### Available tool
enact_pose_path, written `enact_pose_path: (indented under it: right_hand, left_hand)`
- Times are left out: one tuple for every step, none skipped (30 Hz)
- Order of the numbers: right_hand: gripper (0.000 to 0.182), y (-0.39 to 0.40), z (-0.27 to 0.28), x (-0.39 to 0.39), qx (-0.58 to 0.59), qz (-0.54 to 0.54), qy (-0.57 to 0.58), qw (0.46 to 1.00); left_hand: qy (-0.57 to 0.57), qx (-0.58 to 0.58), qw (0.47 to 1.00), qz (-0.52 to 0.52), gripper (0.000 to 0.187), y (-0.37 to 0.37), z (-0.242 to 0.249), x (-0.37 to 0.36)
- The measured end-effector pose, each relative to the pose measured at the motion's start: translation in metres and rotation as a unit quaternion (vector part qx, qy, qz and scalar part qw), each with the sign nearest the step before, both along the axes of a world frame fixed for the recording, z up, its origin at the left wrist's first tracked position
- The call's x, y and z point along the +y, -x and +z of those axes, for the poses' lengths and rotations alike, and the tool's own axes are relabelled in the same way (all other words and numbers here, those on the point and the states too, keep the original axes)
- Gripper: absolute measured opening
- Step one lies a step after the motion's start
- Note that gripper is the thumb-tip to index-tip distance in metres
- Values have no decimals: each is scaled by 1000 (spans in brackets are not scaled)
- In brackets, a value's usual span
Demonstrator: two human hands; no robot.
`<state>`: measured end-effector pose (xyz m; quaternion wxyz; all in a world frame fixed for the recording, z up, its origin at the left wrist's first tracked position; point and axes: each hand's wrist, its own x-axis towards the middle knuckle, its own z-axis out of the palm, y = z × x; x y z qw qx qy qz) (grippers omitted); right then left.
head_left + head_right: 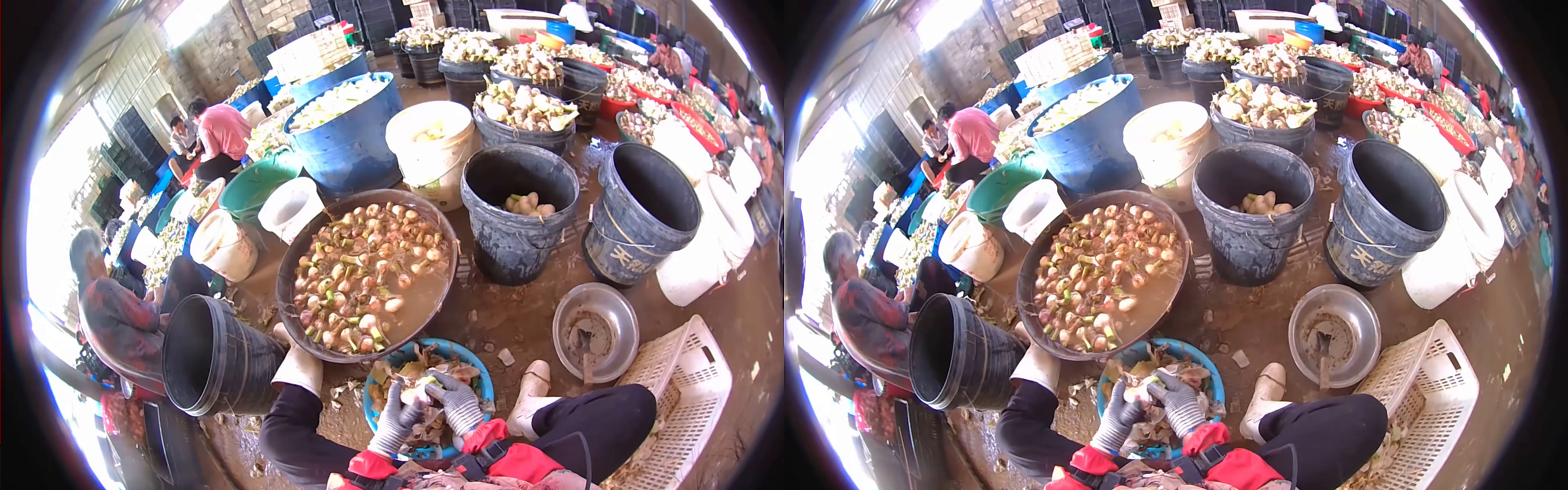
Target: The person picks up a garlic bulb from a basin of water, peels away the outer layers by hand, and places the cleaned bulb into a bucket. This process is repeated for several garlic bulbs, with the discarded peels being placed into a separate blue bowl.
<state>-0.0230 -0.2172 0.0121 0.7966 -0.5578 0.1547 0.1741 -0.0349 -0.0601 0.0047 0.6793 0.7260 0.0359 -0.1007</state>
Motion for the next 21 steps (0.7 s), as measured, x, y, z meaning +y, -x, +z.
enact_pose_path:
  right_hand:
    - [43, -3, -3, 2, -54, -8, 62, 997]
    - [43, -2, -4, 3, -54, -8, 62, 997]
    - [42, 0, -5, 4, -21, -25, 18, 999]
    - [41, 0, 0, 4, 12, -42, -26, 999]
    - [41, 0, -4, 4, 12, -40, -26, 999]
    - [41, 0, -12, 5, -3, -45, -45, 998]
    - [40, 0, -15, 6, -18, -50, -65, 996]
    - [40, 0, -9, 6, -18, -50, -66, 996]
    - [38, 1, 6, 3, -19, -29, -56, 998]
    - [36, 1, 13, 2, -21, -8, -44, 999]
    - [32, 0, 11, 3, 5, -42, -63, 997]
    - [32, 0, 6, 4, 6, -41, -63, 997]
    - [28, -3, -1, 4, 7, -72, -77, 994]
    - [25, -5, -7, 5, 8, -104, -90, 990]
    - [23, -5, -13, 5, -3, -94, -59, 994]
    - [23, -5, -11, 7, -1, -93, -61, 994]
    - [24, -4, -2, 9, -32, -51, -16, 998]
    - [24, -3, 3, 12, -63, -6, 29, 998]
    - [26, -1, -8, 18, -98, 28, 57, 993]
    - [26, -1, -3, 19, -99, 32, 57, 993]
    - [28, -2, 1, 19, -178, 28, 113, 977]
  left_hand:
    - [-85, -142, 986, -35, 78, -2, -1, 1]
    - [-86, -143, 985, -34, 78, -3, -2, 2]
    - [-103, -127, 986, -21, 81, -4, -4, 2]
    - [-119, -111, 987, -7, 84, -6, 8, -3]
    - [-24, -5, 1000, 7, 76, -7, 24, -8]
    - [-24, -6, 1000, 8, 76, -11, 12, -3]
    - [294, 172, 940, -25, 67, -18, -11, 9]
    - [572, 327, 751, -53, 60, -25, -30, 20]
    - [505, 398, 766, 9, 56, -30, -40, 26]
    - [506, 397, 766, 9, 56, -32, -37, 20]
    - [407, 382, 826, 76, 56, -32, -34, 12]
    - [301, 362, 870, 143, 56, -29, -30, 7]
    - [205, 332, 914, 112, 62, -23, -19, 15]
    - [204, 332, 914, 112, 62, -19, -11, 11]
    - [220, 277, 926, 132, 60, -16, -5, 4]
    - [205, 226, 943, 132, 57, -11, 6, -2]
    - [188, 175, 957, 133, 55, -6, 16, -8]
    - [171, 124, 968, 136, 55, -1, 26, -15]
    - [104, 87, 982, 135, 52, -5, 17, -11]
    - [36, 50, 990, 130, 50, -12, 11, -8]
    - [55, 66, 988, 132, 46, -16, 7, -2]
